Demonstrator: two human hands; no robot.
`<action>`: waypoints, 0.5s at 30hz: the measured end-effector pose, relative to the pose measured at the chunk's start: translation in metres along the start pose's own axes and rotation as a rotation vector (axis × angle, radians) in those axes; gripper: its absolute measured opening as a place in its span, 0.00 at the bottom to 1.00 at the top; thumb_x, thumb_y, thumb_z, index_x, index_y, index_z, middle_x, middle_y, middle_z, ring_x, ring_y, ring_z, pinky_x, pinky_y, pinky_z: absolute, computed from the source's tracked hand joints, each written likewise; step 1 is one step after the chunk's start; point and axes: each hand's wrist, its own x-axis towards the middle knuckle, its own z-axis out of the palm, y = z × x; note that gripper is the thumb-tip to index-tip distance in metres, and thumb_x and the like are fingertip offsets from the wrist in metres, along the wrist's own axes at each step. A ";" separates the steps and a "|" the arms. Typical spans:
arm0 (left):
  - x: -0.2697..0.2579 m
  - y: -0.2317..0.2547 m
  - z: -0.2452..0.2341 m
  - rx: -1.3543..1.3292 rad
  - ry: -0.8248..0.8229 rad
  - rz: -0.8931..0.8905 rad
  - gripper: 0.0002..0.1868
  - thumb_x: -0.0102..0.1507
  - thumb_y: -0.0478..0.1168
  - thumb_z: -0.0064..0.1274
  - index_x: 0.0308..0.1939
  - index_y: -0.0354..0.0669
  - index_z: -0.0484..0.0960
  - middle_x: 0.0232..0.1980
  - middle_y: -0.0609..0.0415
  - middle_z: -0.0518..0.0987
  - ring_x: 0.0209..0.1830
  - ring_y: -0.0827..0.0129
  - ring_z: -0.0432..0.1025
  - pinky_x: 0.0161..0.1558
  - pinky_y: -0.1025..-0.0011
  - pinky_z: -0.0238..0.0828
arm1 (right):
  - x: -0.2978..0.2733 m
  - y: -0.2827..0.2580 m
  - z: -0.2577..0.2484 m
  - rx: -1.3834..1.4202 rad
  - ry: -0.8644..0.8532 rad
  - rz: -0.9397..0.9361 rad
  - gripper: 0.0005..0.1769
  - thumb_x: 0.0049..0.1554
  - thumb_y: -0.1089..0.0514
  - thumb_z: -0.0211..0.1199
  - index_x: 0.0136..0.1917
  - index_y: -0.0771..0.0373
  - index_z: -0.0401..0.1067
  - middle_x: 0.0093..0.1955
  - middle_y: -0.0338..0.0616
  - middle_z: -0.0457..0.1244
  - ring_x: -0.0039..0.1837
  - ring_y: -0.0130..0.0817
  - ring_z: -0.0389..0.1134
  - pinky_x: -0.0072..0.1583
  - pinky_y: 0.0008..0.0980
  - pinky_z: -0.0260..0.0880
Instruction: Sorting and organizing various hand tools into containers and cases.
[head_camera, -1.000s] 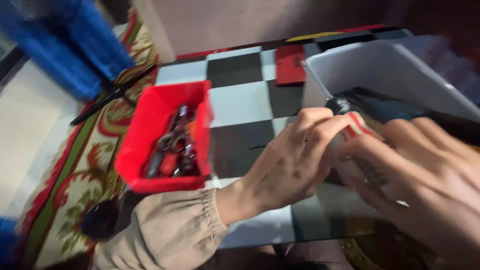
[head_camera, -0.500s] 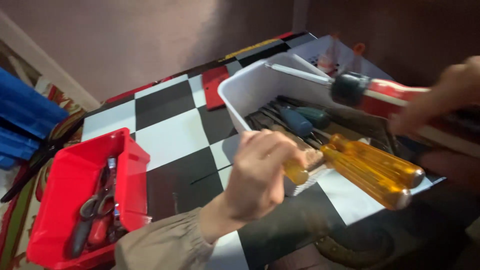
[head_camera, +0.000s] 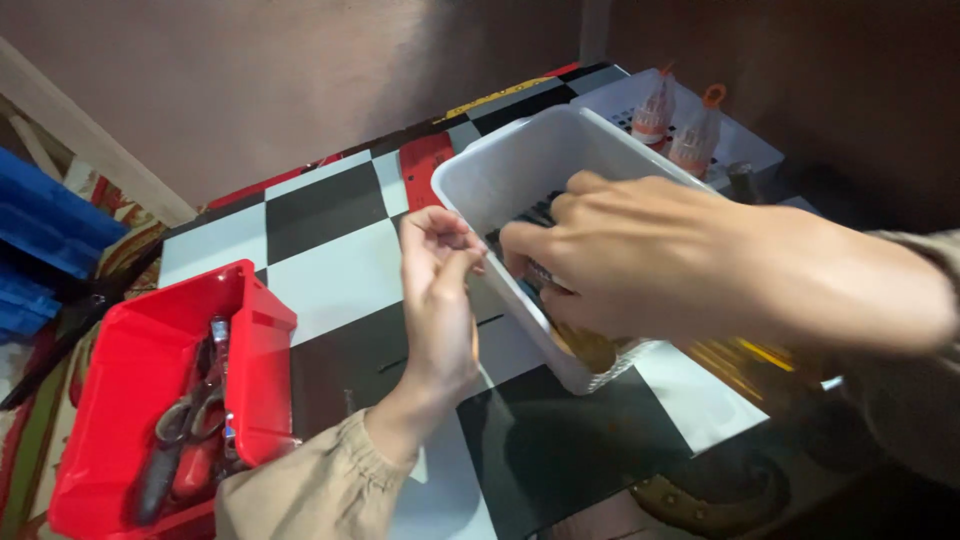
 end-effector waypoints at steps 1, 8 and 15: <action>-0.001 0.001 0.001 0.042 0.013 -0.049 0.12 0.64 0.27 0.43 0.50 0.40 0.66 0.44 0.55 0.69 0.43 0.73 0.64 0.50 0.73 0.63 | 0.013 0.003 0.007 0.045 -0.012 -0.024 0.21 0.64 0.48 0.55 0.68 0.52 0.63 0.46 0.45 0.70 0.55 0.37 0.68 0.52 0.39 0.73; 0.000 0.010 -0.003 0.049 0.127 -0.201 0.12 0.63 0.29 0.42 0.49 0.43 0.67 0.44 0.56 0.71 0.45 0.74 0.66 0.53 0.71 0.64 | 0.064 0.012 0.028 0.121 -0.038 -0.082 0.27 0.61 0.47 0.57 0.70 0.56 0.59 0.56 0.55 0.68 0.63 0.48 0.66 0.68 0.49 0.61; -0.003 0.002 -0.003 0.069 0.098 -0.184 0.12 0.61 0.28 0.45 0.49 0.41 0.68 0.45 0.55 0.71 0.45 0.73 0.66 0.52 0.72 0.63 | 0.084 0.009 0.046 0.092 -0.004 -0.133 0.29 0.61 0.48 0.57 0.71 0.63 0.57 0.58 0.56 0.67 0.63 0.51 0.65 0.66 0.48 0.64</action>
